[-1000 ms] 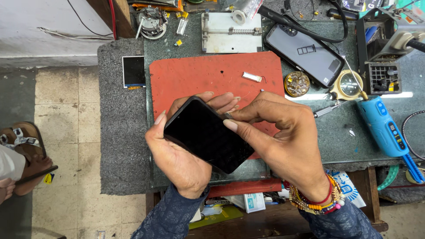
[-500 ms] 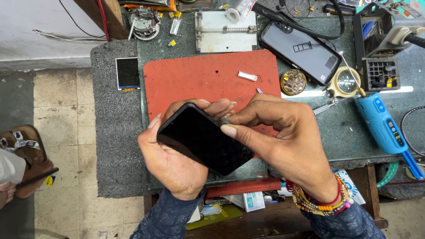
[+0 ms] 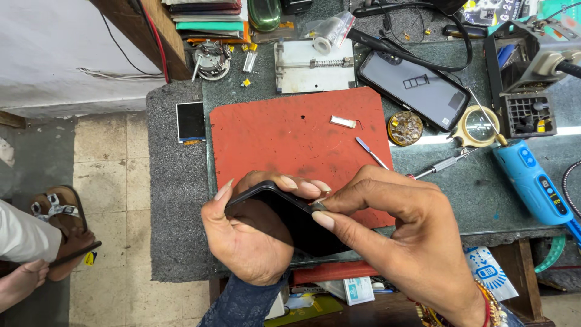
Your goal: The person disassembles a mobile phone using a screwdriver, prying the internal battery and components from the frame and removing the back casing.
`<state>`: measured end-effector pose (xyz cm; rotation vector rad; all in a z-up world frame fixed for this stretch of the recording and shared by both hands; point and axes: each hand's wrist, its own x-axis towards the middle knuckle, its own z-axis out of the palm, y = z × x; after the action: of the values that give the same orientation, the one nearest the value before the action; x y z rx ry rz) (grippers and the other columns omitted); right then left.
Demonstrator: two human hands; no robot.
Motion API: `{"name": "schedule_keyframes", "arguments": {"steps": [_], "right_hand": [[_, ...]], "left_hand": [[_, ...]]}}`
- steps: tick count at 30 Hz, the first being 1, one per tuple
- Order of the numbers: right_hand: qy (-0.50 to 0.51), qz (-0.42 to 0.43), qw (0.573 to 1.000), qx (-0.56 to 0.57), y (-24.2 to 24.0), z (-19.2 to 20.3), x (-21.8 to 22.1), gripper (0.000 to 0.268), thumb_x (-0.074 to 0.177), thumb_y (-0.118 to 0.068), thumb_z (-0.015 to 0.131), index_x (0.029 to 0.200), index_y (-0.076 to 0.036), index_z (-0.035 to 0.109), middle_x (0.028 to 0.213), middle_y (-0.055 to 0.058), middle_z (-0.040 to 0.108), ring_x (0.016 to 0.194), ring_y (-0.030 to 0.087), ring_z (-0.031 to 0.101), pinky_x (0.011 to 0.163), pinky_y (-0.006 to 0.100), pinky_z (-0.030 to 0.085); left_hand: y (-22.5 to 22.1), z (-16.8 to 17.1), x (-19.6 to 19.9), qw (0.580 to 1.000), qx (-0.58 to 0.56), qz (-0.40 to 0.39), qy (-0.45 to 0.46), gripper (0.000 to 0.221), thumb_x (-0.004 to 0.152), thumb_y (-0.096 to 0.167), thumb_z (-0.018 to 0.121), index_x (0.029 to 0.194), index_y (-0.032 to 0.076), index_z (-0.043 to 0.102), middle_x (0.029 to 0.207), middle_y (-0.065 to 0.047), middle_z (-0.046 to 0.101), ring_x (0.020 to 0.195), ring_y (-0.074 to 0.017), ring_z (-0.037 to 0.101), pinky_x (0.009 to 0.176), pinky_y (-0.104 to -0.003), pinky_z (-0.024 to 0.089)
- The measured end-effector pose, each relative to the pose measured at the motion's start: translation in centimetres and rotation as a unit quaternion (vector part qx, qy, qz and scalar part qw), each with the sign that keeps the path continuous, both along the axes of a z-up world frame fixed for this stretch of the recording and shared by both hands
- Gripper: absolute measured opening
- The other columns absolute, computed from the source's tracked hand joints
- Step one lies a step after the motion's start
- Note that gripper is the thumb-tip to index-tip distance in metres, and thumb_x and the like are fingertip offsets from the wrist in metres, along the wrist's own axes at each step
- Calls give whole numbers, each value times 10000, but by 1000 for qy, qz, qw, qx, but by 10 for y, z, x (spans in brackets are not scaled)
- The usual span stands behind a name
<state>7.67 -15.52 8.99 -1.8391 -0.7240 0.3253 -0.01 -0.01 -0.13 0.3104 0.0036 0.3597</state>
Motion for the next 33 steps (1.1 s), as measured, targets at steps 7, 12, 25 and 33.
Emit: {"name": "schedule_keyframes", "arguments": {"steps": [7, 12, 25, 33], "right_hand": [[-33, -28, 999, -7, 3, -2, -5, 68, 823, -50, 796, 880, -21, 776, 818, 34, 764, 766, 106, 737, 722, 264, 569], [-87, -92, 991, -32, 7, -5, -10, 95, 825, -34, 796, 917, -18, 778, 827, 42, 758, 774, 114, 708, 735, 267, 541], [-140, -104, 984, 19, 24, -4, -13, 175, 863, 45, 768, 1033, 4, 757, 930, 65, 749, 842, 130, 734, 780, 245, 564], [-159, -89, 983, 25, 32, -6, -12, 196, 867, 45, 766, 1058, 6, 764, 894, 70, 733, 796, 124, 718, 739, 244, 558]], "left_hand": [[-1, 2, 4, 999, 40, 8, 12, 651, 1068, 423, 255, 1092, -105, 635, 1029, -249, 675, 1055, -413, 635, 1011, -541, 503], [-1, 3, 8, 999, 29, 15, 25, 623, 1045, 399, 253, 1134, -106, 608, 1037, -229, 659, 1042, -393, 632, 1000, -529, 508], [-2, 7, 11, 989, 97, 67, 85, 618, 1020, 392, 264, 1135, -105, 613, 1113, -210, 657, 1092, -319, 619, 1040, -443, 483], [-3, 7, 12, 990, 85, 65, 90, 615, 1023, 391, 272, 1136, -97, 627, 1102, -191, 666, 1087, -287, 612, 1031, -411, 475]]}}
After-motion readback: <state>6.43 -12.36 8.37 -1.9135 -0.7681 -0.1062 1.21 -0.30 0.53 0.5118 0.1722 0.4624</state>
